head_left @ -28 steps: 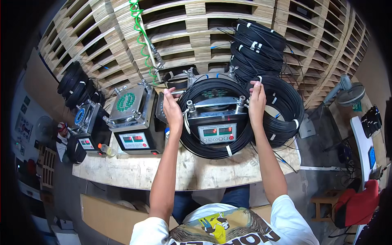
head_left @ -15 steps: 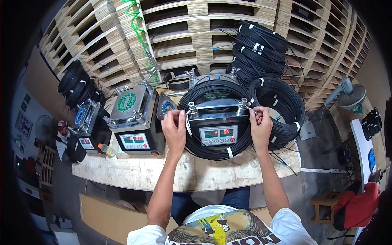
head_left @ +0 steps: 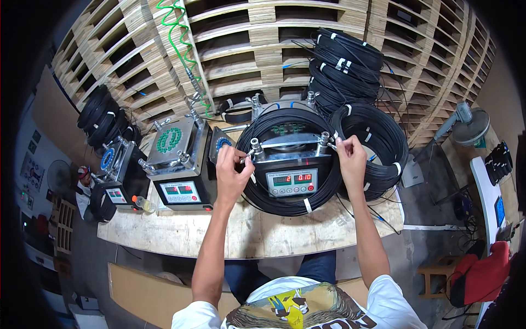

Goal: Assembling and testing coils of black cable using industrial machines at a workbench.

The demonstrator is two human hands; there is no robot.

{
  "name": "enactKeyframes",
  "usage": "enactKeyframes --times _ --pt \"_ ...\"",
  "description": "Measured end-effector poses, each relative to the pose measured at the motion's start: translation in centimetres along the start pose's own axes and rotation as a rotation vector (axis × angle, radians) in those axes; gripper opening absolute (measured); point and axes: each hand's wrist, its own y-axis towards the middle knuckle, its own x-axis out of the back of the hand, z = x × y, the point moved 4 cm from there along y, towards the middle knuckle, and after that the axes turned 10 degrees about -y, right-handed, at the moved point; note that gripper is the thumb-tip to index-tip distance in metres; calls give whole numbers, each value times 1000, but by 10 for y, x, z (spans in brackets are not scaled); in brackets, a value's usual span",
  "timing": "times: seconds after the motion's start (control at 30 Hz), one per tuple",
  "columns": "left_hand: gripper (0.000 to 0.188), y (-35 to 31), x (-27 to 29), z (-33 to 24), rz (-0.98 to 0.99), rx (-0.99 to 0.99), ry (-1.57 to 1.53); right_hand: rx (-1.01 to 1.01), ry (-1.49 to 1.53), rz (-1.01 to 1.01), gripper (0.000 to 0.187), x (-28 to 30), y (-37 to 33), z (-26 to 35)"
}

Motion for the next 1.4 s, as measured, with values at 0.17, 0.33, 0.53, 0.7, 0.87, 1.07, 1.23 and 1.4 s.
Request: enactKeyframes --times 0.17,0.33,0.53,0.7,0.87,1.07,1.23,1.4 --pt "21 41 3 17 57 -47 -101 150 -73 -69 41 -15 31 -14" --pt "22 106 -18 68 -36 423 -406 -37 173 70 31 -47 96 -40" --pt "44 174 -67 150 30 900 -702 -197 362 264 26 -124 171 -84" --pt "33 178 -93 171 -19 873 -761 -459 585 541 25 -144 173 -91" --pt "26 177 -98 179 -20 805 -822 -429 568 549 28 -144 175 -93" --pt "27 171 -95 171 -37 790 -806 -413 547 526 30 -143 173 -85" --pt "26 174 -96 162 -47 790 -854 -426 527 522 32 -144 176 -91" --pt "24 173 -93 163 -38 811 -811 -359 455 513 31 -143 173 -89"
